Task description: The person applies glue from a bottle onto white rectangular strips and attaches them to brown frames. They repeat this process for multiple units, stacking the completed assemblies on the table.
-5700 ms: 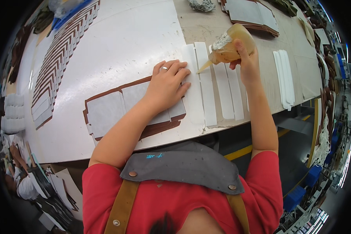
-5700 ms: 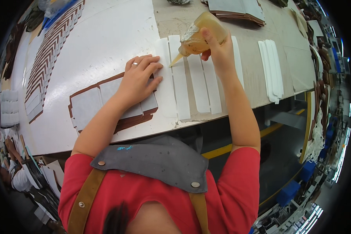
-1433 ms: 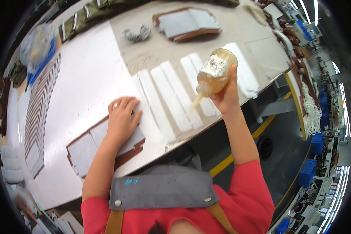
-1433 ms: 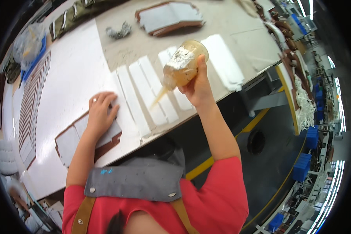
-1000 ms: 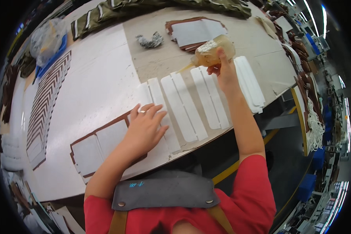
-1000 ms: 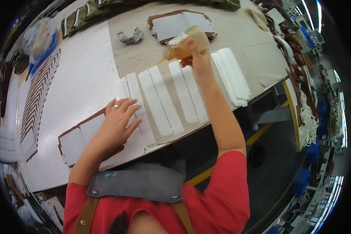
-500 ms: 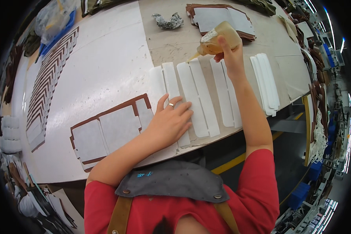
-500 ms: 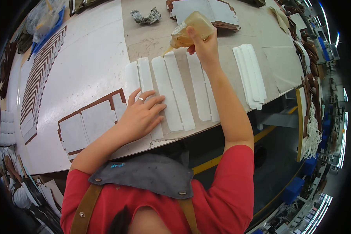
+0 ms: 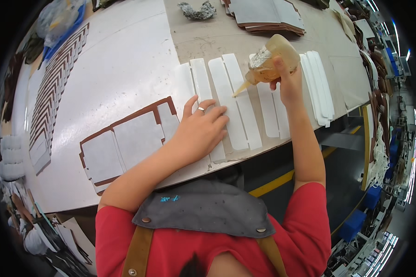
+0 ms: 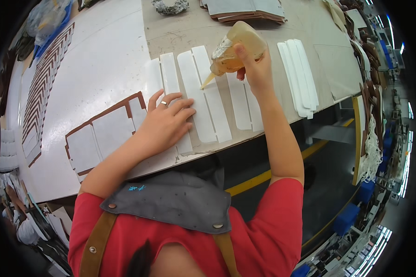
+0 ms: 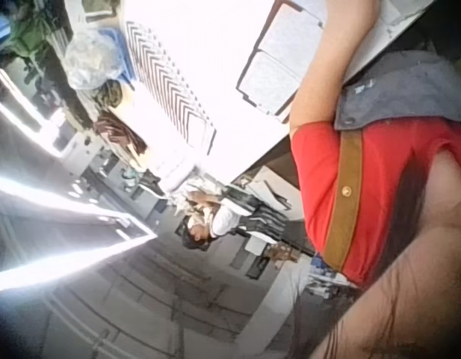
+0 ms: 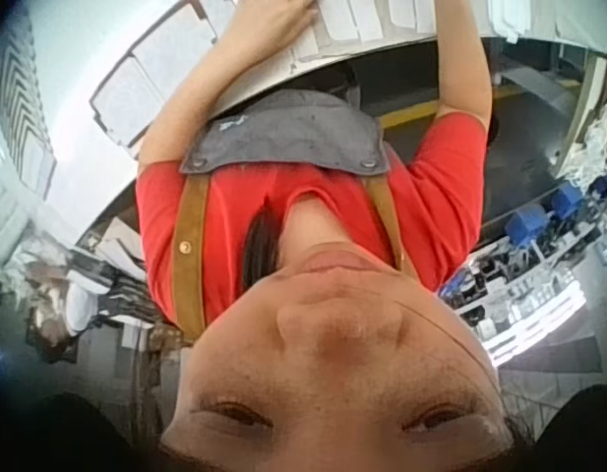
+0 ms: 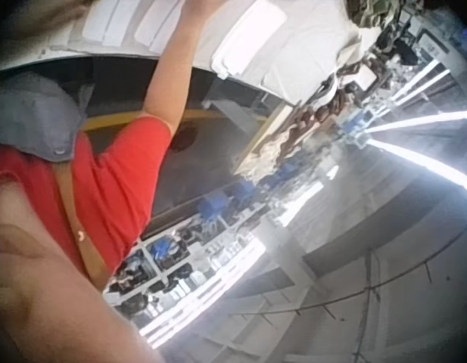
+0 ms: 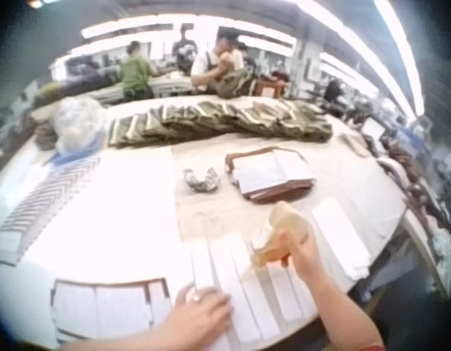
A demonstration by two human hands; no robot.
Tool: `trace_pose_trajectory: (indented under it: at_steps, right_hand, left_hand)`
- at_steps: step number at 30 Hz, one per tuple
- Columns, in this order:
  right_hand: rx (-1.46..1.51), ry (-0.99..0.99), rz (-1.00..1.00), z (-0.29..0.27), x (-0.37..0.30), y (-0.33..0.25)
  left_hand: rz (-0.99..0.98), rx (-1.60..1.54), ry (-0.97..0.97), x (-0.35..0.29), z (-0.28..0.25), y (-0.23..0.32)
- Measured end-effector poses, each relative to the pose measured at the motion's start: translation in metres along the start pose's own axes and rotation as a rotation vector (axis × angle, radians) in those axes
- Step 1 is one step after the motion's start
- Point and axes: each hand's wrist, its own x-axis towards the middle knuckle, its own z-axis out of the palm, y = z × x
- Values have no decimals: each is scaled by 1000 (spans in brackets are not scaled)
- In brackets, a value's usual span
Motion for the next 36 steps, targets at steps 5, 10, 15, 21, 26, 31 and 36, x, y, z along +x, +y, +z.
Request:
trace_pose_trajectory:
  at_steps: [5, 10, 15, 21, 26, 31, 36]
  right_hand:
    - [-4, -5, 37, -8, -31, -2]
    - [-3, -31, 89, -20, -70, -5]
    - [157, -50, 135, -27, -80, 1]
    - [212, 50, -29, -13, -37, -8]
    - [110, 49, -168, 3, 1, -5]
    - [-29, 8, -209, 11, 43, 3]
    - [-67, 9, -208, 13, 59, 12]
  left_hand:
    - [9, 11, -4, 0, 0, -2]
    - [22, 12, -17, 0, -3, -1]
    - [16, 12, -25, 0, -4, 0]
    - [19, 7, -20, 0, -4, -1]
    - [17, 6, -3, 0, 0, -1]
    - [8, 11, -8, -1, -1, -1]
    - [16, 19, -1, 0, -1, -1]
